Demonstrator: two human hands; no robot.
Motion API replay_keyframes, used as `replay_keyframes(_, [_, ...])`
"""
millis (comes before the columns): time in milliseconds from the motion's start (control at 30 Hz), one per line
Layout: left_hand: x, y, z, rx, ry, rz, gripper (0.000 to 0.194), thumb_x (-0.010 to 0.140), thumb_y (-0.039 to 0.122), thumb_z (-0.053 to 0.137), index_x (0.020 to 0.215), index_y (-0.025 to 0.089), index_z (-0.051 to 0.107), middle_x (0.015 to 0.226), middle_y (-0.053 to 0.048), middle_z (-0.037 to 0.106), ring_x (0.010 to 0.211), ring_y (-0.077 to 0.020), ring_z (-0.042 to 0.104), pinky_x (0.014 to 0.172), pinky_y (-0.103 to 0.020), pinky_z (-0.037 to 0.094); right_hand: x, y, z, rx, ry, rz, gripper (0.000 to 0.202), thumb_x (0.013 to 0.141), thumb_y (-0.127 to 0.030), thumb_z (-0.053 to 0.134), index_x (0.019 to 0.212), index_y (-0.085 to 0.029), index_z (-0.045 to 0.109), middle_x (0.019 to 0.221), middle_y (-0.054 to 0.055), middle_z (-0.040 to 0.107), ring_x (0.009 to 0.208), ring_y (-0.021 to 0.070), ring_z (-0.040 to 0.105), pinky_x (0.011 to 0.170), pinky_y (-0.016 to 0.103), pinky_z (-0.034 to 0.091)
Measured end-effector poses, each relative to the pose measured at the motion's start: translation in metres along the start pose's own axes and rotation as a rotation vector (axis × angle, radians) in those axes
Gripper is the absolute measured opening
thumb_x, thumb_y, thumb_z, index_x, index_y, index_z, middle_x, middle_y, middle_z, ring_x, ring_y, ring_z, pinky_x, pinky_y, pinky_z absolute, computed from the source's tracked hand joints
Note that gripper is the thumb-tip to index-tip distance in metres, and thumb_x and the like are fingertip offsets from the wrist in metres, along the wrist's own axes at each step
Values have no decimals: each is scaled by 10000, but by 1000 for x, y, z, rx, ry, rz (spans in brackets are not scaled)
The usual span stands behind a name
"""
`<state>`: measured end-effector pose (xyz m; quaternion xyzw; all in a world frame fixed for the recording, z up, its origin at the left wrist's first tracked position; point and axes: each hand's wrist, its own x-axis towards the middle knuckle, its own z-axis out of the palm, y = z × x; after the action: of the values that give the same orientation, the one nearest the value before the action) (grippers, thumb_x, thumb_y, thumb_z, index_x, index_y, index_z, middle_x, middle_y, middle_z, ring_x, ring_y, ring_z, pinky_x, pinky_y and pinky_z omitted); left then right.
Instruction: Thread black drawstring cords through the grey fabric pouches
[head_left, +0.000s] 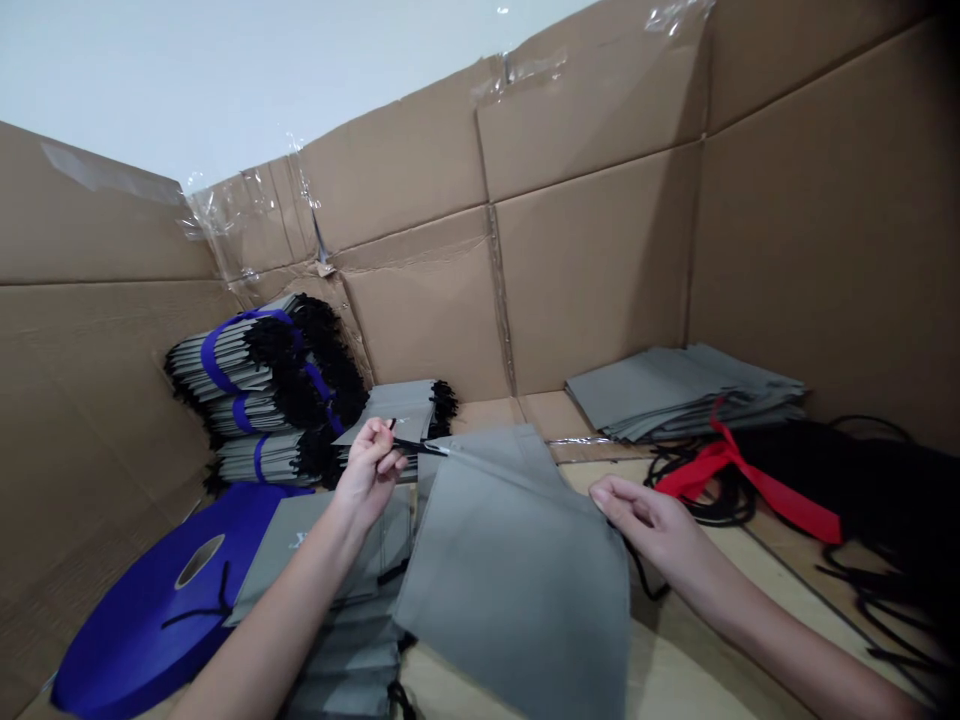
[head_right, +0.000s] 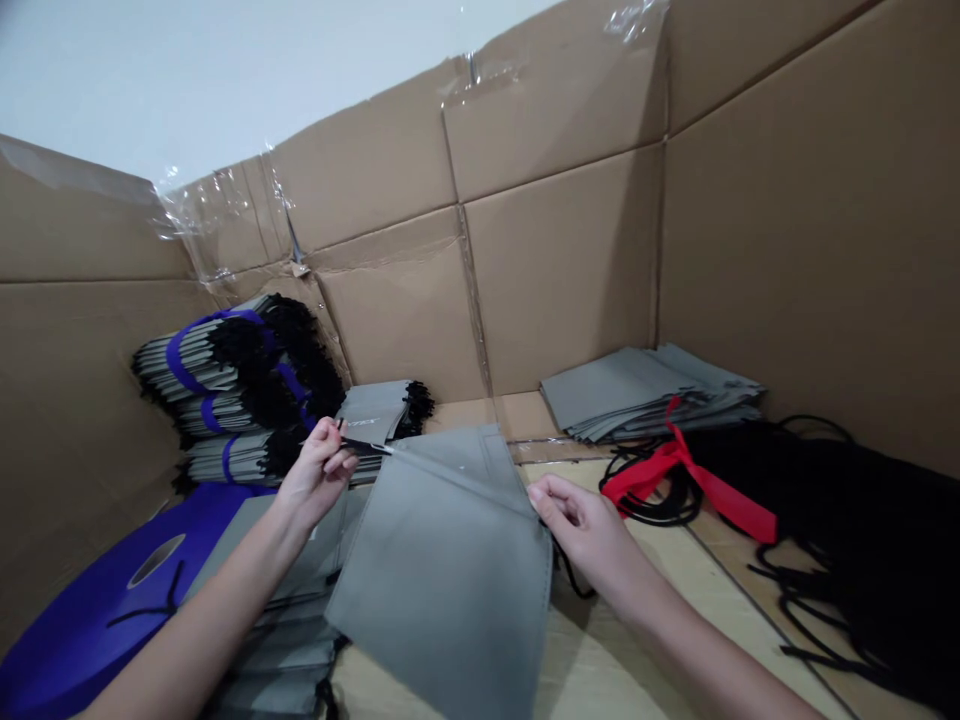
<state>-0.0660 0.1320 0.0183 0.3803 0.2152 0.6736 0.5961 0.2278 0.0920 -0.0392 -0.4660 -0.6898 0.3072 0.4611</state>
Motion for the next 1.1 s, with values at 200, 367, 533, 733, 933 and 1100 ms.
replay_keyframes(200, [11,-4,-16,68,-70,-45,394,627,266,807,923,187,559,783,48,630,455,-19,501,538,-174,480,1,-1,-5,-46,-25,-25,369,874,-516,399,678,-208,451,621,-36,368,589,137,386,537,255,306])
replay_keyframes(367, [15,-1,-30,195,-191,-94,376,631,276,802,914,179,574,796,23,624,604,-70,589,738,-253,508,1,3,-12,-1,29,-35,388,852,-554,426,678,-211,475,633,-25,410,603,144,415,534,253,339])
replay_keyframes(533, [11,2,-35,448,-363,-263,353,609,210,803,902,140,620,843,-50,641,632,-130,632,683,-266,498,2,2,-17,-4,85,-15,419,788,-620,479,685,-215,504,657,-5,461,639,170,455,545,261,372])
replay_keyframes(733, [10,12,-30,749,-524,-383,267,580,233,795,772,109,659,716,-80,668,553,-157,611,567,-259,468,1,-8,-19,-15,89,35,425,780,-630,472,675,-218,475,689,11,466,680,188,448,583,271,370])
replay_keyframes(933, [15,41,-28,1032,-475,-247,186,650,289,721,674,122,641,573,-29,620,524,-141,565,533,-226,403,2,-4,-26,-152,133,25,372,811,-564,465,688,-216,506,697,45,508,742,235,484,613,292,376])
replay_keyframes(1100, [3,68,-9,1239,-364,20,100,700,226,652,649,142,631,556,26,541,556,-109,459,527,-196,312,6,-1,-33,-261,120,-22,342,815,-523,448,693,-218,542,685,39,543,722,243,525,603,292,397])
